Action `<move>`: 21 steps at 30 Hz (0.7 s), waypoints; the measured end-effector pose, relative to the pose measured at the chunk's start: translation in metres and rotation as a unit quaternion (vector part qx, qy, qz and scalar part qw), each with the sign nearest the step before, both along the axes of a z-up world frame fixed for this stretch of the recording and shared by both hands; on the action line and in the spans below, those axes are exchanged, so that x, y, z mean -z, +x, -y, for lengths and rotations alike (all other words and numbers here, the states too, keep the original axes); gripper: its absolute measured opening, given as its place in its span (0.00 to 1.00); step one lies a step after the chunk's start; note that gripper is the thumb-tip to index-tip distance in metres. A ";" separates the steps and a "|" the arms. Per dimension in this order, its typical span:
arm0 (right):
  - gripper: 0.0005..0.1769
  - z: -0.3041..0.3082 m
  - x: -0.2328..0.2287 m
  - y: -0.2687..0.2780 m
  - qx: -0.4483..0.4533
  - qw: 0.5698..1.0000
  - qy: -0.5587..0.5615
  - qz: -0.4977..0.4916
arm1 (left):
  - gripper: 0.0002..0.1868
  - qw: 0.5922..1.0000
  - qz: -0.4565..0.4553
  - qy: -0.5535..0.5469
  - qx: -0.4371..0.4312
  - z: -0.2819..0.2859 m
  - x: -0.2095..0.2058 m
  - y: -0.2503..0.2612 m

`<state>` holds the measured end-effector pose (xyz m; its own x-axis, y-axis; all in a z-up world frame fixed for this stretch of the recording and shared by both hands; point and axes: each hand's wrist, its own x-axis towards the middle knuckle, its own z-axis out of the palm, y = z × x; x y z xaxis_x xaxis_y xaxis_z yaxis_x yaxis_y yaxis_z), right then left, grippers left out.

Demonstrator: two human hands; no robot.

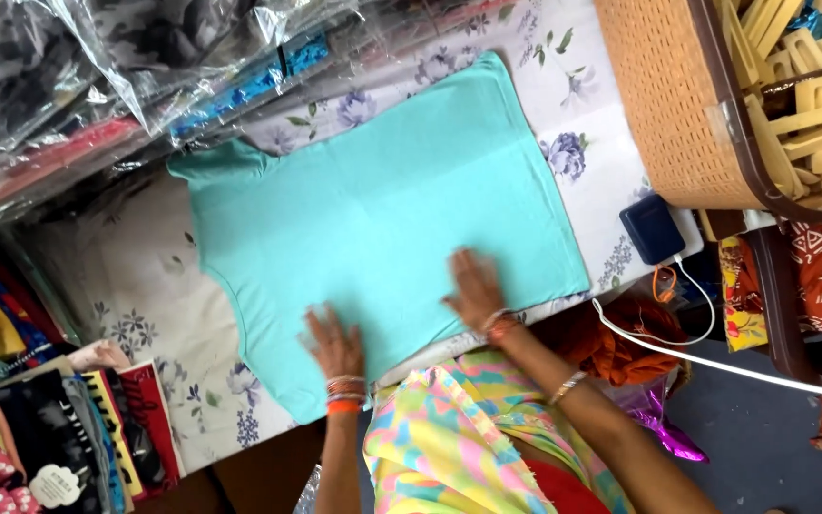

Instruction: Folding and sorting various t-shirts and garments at a work station.

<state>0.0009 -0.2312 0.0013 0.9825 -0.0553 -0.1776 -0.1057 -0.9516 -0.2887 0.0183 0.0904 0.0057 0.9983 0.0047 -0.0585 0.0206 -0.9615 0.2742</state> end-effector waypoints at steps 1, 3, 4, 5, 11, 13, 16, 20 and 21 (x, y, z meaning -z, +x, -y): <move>0.50 -0.018 0.000 0.000 -0.056 0.998 0.030 -0.027 | 0.39 0.997 -0.023 -0.026 0.064 0.021 -0.001 -0.004; 0.48 -0.039 0.000 -0.004 -0.113 0.990 0.062 -0.054 | 0.39 0.990 -0.047 -0.050 0.126 0.045 0.000 -0.015; 0.46 -0.040 0.001 -0.007 -0.165 0.986 0.026 -0.016 | 0.39 0.987 -0.053 -0.014 0.150 0.049 0.003 -0.022; 0.44 -0.040 0.002 -0.009 -0.215 0.976 -0.010 0.022 | 0.39 0.983 -0.059 0.023 0.174 0.053 0.005 -0.028; 0.43 0.064 -0.020 -0.059 -0.059 0.982 -0.137 -0.116 | 0.40 0.981 -0.106 0.111 -0.120 -0.049 -0.003 -0.063; 0.44 0.088 -0.014 -0.080 -0.043 0.993 -0.099 -0.044 | 0.40 0.976 -0.112 0.109 -0.153 -0.078 -0.006 -0.075; 0.44 0.102 -0.009 -0.092 -0.024 0.997 -0.059 0.037 | 0.43 0.966 -0.107 0.081 -0.223 -0.094 -0.010 -0.087; 0.44 0.102 -0.002 -0.090 -0.023 0.997 -0.050 0.047 | 0.46 0.944 -0.034 0.004 -0.327 -0.085 0.006 -0.109; 0.44 0.107 0.005 -0.094 -0.031 0.997 -0.047 0.049 | 0.46 0.942 -0.032 0.006 -0.335 -0.074 0.007 -0.115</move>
